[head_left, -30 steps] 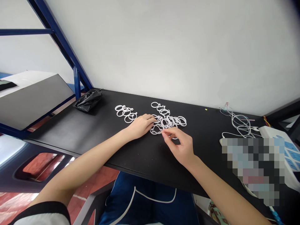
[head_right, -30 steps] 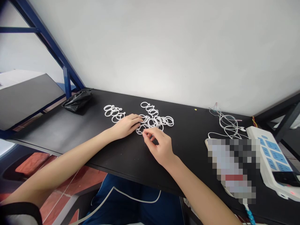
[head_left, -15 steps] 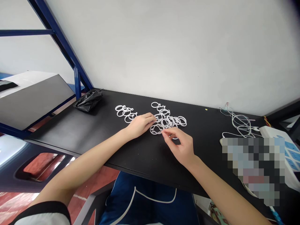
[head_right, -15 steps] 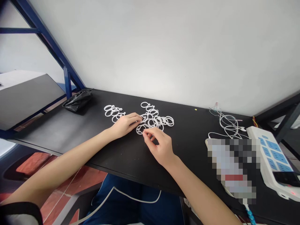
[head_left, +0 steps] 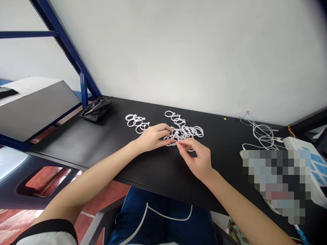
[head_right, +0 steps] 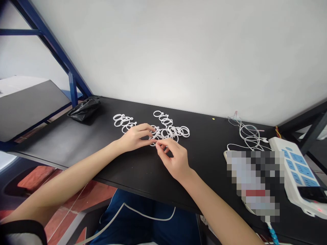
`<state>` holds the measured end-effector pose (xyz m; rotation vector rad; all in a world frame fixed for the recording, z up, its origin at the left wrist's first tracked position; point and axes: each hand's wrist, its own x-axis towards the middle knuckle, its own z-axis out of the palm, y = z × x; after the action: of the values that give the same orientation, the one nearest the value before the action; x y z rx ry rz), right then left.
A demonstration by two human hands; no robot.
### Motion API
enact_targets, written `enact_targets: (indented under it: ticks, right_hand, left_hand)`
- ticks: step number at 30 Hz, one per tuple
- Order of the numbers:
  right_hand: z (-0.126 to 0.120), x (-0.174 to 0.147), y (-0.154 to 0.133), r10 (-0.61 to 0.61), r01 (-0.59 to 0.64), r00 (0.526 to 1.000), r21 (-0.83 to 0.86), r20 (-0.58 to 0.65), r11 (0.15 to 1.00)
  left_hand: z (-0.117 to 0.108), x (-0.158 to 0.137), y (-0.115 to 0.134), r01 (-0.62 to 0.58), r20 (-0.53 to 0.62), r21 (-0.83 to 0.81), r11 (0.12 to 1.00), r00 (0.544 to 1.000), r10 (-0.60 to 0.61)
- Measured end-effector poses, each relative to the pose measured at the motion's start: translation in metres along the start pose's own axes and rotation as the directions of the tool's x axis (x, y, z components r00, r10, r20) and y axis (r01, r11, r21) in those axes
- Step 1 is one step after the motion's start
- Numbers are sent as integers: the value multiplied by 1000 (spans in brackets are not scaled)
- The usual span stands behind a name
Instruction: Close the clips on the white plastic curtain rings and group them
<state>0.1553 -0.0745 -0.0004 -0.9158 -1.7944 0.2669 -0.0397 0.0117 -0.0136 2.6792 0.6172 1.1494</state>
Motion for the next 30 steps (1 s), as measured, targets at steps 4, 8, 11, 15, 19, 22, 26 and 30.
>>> enact_targets:
  ticks: [4,8,11,15,19,22,26,30]
  right_hand:
    - [0,0,0,11,-11,1000,-2,5,1000]
    - [0,-1,1,11,-11,1000,3,5,1000]
    - [0,-1,1,17,-17,1000,10,8,1000]
    - [0,-1,1,15,-15,1000,18,12,1000]
    - [0,-1,1,20,-20,1000,11,9,1000]
    - [0,-1,1,13,-13,1000,13,5,1000]
    - [1,-1,1,11,-11,1000,13,4,1000]
    - [1,-1,1,13,-13,1000,3,0,1000]
  left_hand:
    - [-2,0,2,-3,-3,18,1000,1000,3]
    - [-4,1,4,0,-29,100,995,1000,3]
    - [-4,2,5,24,-21,106,994,1000,-22]
    - [-3,2,4,2,-12,109,994,1000,-1]
    - [-3,3,3,-13,-20,123,992,1000,15]
    - [-4,3,4,-14,-32,122,992,999,18]
    - [-4,3,4,-15,-14,119,993,1000,17]
    - [-4,3,4,-1,10,122,993,1000,-1]
